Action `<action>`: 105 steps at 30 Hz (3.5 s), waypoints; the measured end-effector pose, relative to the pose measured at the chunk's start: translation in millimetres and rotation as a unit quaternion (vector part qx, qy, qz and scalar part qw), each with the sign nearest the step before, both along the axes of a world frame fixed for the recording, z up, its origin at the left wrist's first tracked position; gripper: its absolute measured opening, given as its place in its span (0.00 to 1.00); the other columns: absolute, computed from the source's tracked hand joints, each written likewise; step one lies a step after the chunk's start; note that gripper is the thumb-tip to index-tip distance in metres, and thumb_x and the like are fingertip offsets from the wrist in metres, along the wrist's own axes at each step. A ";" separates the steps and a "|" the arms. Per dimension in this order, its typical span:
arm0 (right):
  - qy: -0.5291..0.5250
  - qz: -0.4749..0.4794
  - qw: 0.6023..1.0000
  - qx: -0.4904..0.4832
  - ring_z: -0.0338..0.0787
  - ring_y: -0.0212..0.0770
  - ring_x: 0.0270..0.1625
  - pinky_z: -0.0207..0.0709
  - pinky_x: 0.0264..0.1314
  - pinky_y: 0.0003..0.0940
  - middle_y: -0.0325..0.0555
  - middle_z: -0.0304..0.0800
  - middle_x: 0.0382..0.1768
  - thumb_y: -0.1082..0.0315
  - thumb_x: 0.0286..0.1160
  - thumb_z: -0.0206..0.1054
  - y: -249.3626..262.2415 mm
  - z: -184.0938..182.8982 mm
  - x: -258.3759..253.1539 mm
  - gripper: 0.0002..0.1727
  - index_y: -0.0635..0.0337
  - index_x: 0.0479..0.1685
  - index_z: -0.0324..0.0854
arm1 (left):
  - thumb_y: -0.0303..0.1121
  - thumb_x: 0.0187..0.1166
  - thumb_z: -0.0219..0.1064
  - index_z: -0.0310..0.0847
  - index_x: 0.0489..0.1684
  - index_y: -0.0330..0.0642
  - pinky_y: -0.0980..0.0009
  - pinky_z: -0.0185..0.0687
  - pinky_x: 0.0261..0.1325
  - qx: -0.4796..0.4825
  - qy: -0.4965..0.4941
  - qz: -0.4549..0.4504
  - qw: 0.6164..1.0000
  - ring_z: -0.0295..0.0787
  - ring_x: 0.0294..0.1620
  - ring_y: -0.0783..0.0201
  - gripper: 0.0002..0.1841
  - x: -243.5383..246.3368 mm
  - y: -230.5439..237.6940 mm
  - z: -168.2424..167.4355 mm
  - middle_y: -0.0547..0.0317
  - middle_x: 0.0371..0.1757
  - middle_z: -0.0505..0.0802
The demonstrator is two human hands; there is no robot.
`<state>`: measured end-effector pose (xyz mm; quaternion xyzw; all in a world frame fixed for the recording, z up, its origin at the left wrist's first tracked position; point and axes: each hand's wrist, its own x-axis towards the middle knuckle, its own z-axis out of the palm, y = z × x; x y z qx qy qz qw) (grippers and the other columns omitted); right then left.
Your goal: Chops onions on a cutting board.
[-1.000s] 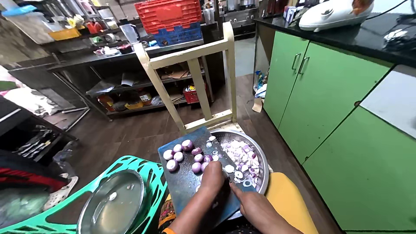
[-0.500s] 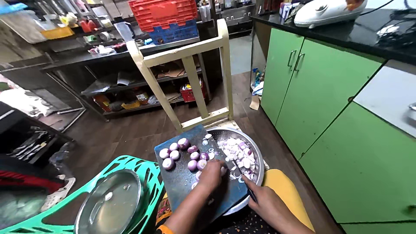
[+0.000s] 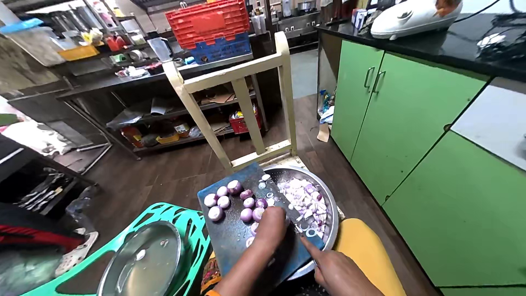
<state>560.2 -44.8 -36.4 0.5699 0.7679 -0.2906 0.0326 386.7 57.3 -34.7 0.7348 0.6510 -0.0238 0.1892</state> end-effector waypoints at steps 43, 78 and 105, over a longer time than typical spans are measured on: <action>-0.005 0.018 0.999 -0.028 0.94 0.63 0.46 0.84 0.49 0.63 0.59 0.93 0.40 0.67 0.78 0.62 -2.5 7.1 3.3 0.45 0.33 0.97 0.50 | 0.31 0.80 0.67 0.91 0.44 0.35 0.45 0.87 0.64 -0.003 -0.014 0.051 0.999 0.92 0.59 0.43 0.09 0.1 -10.2 -5.1 0.41 0.51 0.94; -0.003 0.027 1.000 0.003 0.93 0.62 0.45 0.84 0.48 0.62 0.57 0.93 0.40 0.66 0.77 0.61 0.9 6.1 -1.5 0.43 0.33 0.96 0.52 | 0.26 0.76 0.67 0.90 0.42 0.34 0.47 0.86 0.65 0.007 -0.016 0.054 0.998 0.92 0.60 0.45 0.07 -3.3 -20.5 -12.9 0.43 0.51 0.94; -0.030 0.035 0.999 0.004 0.93 0.63 0.48 0.84 0.51 0.63 0.59 0.93 0.43 0.68 0.79 0.60 17.4 -12.2 -27.8 0.43 0.35 0.97 0.50 | 0.28 0.75 0.68 0.89 0.45 0.34 0.49 0.87 0.67 0.012 -0.022 0.060 0.998 0.91 0.62 0.45 0.09 -5.8 -21.7 -18.7 0.42 0.55 0.93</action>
